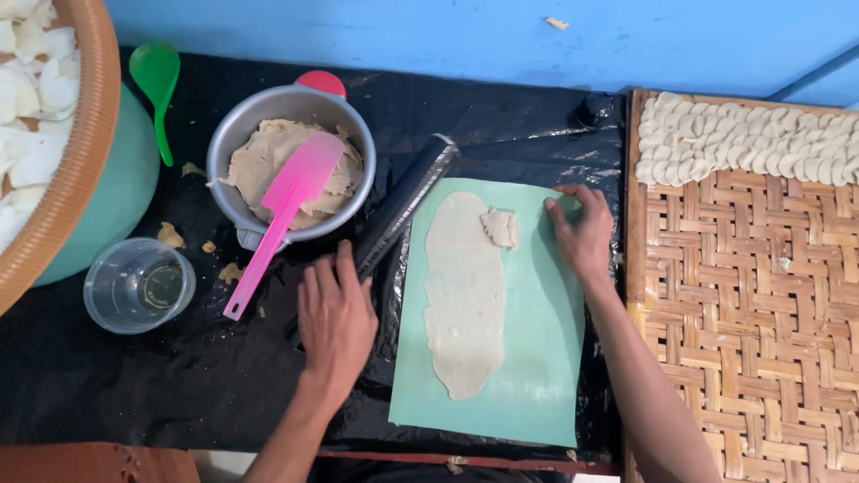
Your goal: Flattening pieces of dough using a rolling pin on a mat.
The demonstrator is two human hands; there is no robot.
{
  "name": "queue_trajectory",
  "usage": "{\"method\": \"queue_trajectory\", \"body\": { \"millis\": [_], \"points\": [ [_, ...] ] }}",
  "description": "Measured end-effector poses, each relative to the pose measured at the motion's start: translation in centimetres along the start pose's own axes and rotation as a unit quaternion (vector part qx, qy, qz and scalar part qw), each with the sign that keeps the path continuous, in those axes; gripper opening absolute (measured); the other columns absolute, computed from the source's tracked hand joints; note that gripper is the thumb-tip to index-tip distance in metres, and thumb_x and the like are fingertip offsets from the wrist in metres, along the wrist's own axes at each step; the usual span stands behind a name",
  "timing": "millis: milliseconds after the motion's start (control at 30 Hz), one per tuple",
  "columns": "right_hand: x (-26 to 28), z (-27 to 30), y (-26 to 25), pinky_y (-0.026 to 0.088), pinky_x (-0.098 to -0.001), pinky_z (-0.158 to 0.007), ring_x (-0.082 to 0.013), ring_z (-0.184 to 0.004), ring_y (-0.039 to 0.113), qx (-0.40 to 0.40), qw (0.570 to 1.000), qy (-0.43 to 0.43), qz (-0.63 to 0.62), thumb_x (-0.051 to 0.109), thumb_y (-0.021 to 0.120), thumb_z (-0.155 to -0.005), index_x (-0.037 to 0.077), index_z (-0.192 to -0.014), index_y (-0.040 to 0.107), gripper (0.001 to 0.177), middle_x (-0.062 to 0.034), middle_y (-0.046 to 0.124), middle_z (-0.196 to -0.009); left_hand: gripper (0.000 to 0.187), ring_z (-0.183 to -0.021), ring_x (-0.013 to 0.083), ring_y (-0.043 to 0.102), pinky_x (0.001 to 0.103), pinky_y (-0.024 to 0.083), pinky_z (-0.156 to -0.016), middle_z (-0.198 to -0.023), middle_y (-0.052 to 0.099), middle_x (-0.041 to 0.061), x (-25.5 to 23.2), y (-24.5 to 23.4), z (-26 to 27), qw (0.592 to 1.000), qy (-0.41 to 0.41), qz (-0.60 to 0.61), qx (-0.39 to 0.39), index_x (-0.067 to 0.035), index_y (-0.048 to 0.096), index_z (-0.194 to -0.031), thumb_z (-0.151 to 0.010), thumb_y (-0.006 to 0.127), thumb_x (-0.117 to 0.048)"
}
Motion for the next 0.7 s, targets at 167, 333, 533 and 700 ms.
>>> {"method": "queue_trajectory", "body": {
  "millis": [167, 333, 533, 700],
  "points": [
    [0.8, -0.2, -1.1, 0.053, -0.0412, -0.076, -0.0275, -0.088, 0.066, 0.018, 0.996, 0.070, -0.048, 0.027, 0.072, -0.096, 0.010, -0.118, 0.073, 0.028, -0.0123, 0.069, -0.108, 0.055, -0.104, 0.0363, 0.058, 0.049, 0.046, -0.086, -0.113, 0.060, 0.020, -2.8, 0.2, -1.4, 0.994, 0.088, 0.055, -0.023, 0.002, 0.054, -0.137, -0.085, 0.069, -0.010],
    [5.1, -1.5, -5.4, 0.054, -0.0406, -0.088, -0.0265, -0.102, 0.066, -0.069, 0.996, -0.005, -0.052, 0.027, 0.055, -0.116, 0.003, -0.139, 0.062, 0.034, -0.0174, 0.068, -0.118, 0.057, -0.108, 0.0338, 0.056, 0.046, 0.043, -0.094, -0.112, 0.060, 0.016, -5.7, 1.7, -3.8, 0.977, 0.197, 0.082, -0.008, -0.002, 0.057, -0.138, -0.081, 0.068, -0.002],
    [8.9, -2.3, -2.3, 0.047, -0.0493, -0.109, -0.0431, -0.133, 0.055, 0.063, 0.977, -0.190, 0.069, 0.027, 0.052, -0.111, 0.001, -0.145, 0.058, 0.043, -0.0273, 0.054, -0.147, 0.055, -0.107, 0.0307, 0.056, 0.044, 0.043, -0.094, -0.111, 0.060, 0.014, -7.9, 3.9, -6.1, 0.959, 0.268, 0.087, 0.012, -0.003, 0.062, -0.134, -0.079, 0.067, 0.000],
    [7.0, -0.3, -0.3, 0.030, -0.0517, -0.123, -0.0426, -0.148, 0.040, 0.110, 0.965, -0.174, 0.164, 0.031, 0.042, -0.112, 0.001, -0.154, 0.049, 0.052, -0.0269, 0.045, -0.157, 0.075, -0.138, 0.0417, 0.042, 0.059, 0.027, -0.115, -0.141, 0.050, 0.029, -8.4, 4.3, -6.0, 0.963, 0.258, 0.070, 0.035, 0.006, 0.043, -0.146, -0.089, 0.066, -0.037]
  ]
}}
Point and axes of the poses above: each hand's wrist, its own z-axis away from the middle knuckle, its own y-axis out of the palm, x = y × z, the point moved 5 cm from there along -z, towards the middle knuckle
